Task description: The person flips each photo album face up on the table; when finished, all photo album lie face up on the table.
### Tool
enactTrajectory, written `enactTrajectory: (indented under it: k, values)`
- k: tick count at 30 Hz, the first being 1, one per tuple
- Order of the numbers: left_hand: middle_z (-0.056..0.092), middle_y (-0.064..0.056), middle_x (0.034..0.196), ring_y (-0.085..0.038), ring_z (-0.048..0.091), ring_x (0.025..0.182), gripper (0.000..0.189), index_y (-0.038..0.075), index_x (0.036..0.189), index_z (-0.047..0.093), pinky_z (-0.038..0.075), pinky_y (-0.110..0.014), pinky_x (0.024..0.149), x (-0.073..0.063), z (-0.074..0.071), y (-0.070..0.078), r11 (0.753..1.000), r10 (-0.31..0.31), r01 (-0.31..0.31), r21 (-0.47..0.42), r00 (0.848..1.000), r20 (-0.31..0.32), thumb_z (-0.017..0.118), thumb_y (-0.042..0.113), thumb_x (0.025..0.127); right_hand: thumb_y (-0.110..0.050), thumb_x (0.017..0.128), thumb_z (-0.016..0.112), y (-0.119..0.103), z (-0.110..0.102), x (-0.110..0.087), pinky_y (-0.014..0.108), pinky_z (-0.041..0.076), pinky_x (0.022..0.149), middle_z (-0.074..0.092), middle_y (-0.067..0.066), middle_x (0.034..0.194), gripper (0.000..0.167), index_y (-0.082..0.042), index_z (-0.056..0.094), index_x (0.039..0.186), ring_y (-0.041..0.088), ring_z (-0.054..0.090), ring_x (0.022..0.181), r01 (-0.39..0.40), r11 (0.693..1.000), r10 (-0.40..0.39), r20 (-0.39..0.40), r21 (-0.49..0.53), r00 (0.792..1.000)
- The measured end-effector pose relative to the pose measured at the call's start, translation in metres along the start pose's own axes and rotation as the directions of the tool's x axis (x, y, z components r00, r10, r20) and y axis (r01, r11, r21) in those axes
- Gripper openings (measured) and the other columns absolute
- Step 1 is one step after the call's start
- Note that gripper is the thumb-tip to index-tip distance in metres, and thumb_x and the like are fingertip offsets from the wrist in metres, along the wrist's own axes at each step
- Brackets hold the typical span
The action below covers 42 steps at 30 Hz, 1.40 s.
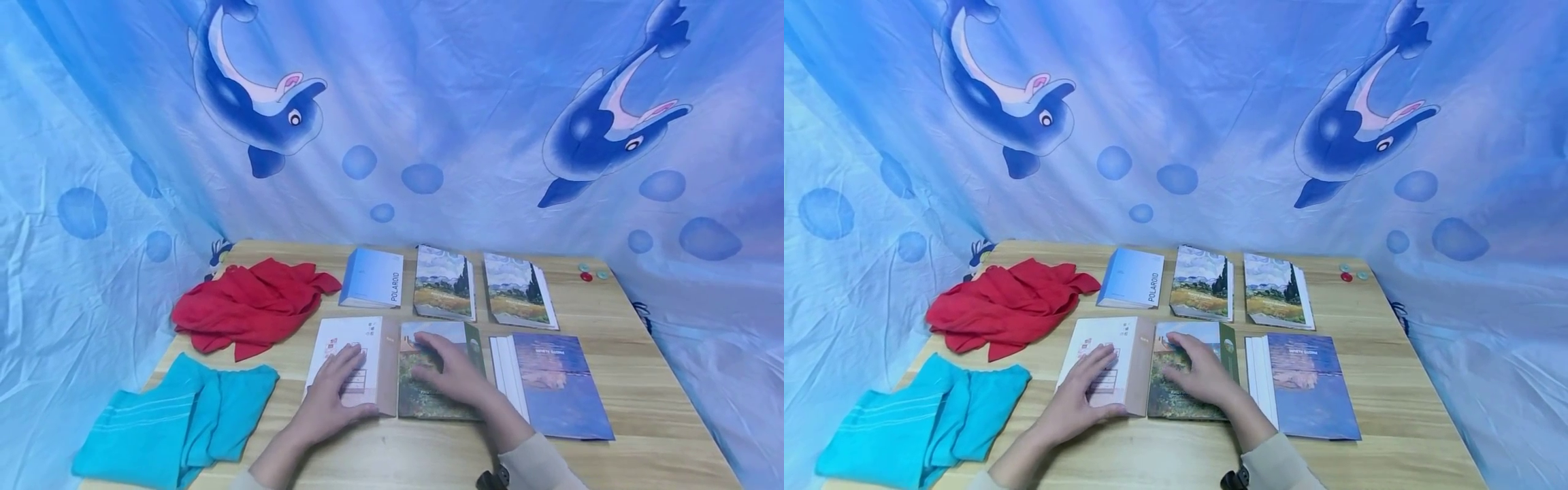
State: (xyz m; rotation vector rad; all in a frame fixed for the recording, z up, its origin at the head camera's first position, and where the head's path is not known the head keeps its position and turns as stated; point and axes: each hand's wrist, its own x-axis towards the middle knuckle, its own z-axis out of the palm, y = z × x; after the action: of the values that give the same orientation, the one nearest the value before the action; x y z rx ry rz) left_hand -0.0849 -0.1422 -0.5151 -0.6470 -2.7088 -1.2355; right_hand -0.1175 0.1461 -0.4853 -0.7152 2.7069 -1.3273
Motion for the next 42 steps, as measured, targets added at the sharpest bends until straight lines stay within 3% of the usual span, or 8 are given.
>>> enactTrajectory:
  k: [4,8,16,24,31,39,42]
  values:
    - [0.044,-0.006,0.157,-0.03,0.037,0.146,0.098,0.009,0.146,0.055,0.025,-0.056,0.12,-0.001,0.001,-0.002,0.998,0.038,-0.04,0.053,0.999,0.032,0.091,0.053,0.066,-0.038,0.087,0.079,-0.003,0.005,0.003,0.054,0.04,0.113,0.058,0.011,0.141,0.076,-0.004,0.049,0.147,0.032,0.053,0.132,0.045,0.999,-0.045,0.059,-0.007,0.997]
    - [0.045,-0.003,0.157,-0.03,0.037,0.146,0.093,0.01,0.144,0.057,0.024,-0.053,0.121,-0.004,0.001,-0.003,0.992,0.074,-0.081,0.1,0.995,0.064,0.094,0.045,0.066,-0.039,0.084,0.082,-0.004,0.009,0.005,0.053,0.038,0.114,0.057,0.008,0.144,0.081,-0.006,0.047,0.149,0.029,0.051,0.135,0.042,0.999,-0.042,0.089,-0.001,0.995]
    - [0.04,-0.002,0.16,-0.024,0.034,0.148,0.081,0.013,0.147,0.055,0.02,-0.048,0.124,-0.008,0.001,-0.001,0.975,0.104,-0.118,0.188,0.991,0.081,0.086,0.043,0.078,-0.037,0.086,0.08,-0.004,0.013,0.009,0.053,0.041,0.112,0.06,0.006,0.14,0.075,-0.007,0.05,0.148,0.028,0.054,0.131,0.038,0.999,-0.037,0.078,-0.004,0.996]
    - [0.036,0.0,0.162,-0.025,0.031,0.149,0.081,0.011,0.15,0.05,0.017,-0.05,0.124,-0.013,0.0,-0.001,0.993,0.081,-0.083,0.08,0.997,0.018,0.085,0.036,0.081,-0.041,0.086,0.079,-0.005,0.015,0.009,0.052,0.042,0.111,0.06,0.008,0.139,0.076,-0.008,0.05,0.147,0.027,0.056,0.129,0.04,0.999,-0.04,0.085,0.007,0.996]
    - [0.037,0.0,0.161,-0.028,0.032,0.149,0.081,0.009,0.149,0.05,0.017,-0.047,0.123,-0.015,-0.001,-0.001,0.995,0.087,-0.086,0.048,0.996,-0.025,0.086,0.032,0.081,-0.031,0.089,0.078,-0.008,0.017,0.01,0.053,0.036,0.116,0.059,0.007,0.143,0.076,-0.002,0.043,0.151,0.031,0.049,0.137,0.052,0.999,-0.051,0.105,-0.01,0.993]
    - [0.038,-0.004,0.161,-0.029,0.035,0.147,0.079,0.008,0.15,0.049,0.019,-0.05,0.122,-0.013,0.005,-0.001,0.99,0.137,-0.135,0.03,0.988,-0.077,0.084,0.029,0.083,-0.043,0.092,0.072,-0.012,0.024,0.011,0.053,0.033,0.117,0.057,0.002,0.146,0.081,-0.005,0.039,0.155,0.03,0.044,0.142,0.024,1.0,-0.026,0.135,0.016,0.991]
    - [0.036,-0.004,0.162,-0.028,0.034,0.148,0.079,0.01,0.152,0.047,0.018,-0.046,0.123,-0.013,0.007,-0.001,0.989,0.147,-0.147,0.011,0.984,-0.097,0.083,0.027,0.083,-0.046,0.09,0.074,-0.012,0.024,0.011,0.054,0.033,0.117,0.056,0.002,0.146,0.085,-0.004,0.038,0.155,0.03,0.043,0.142,0.005,0.999,-0.01,0.122,0.044,0.992]
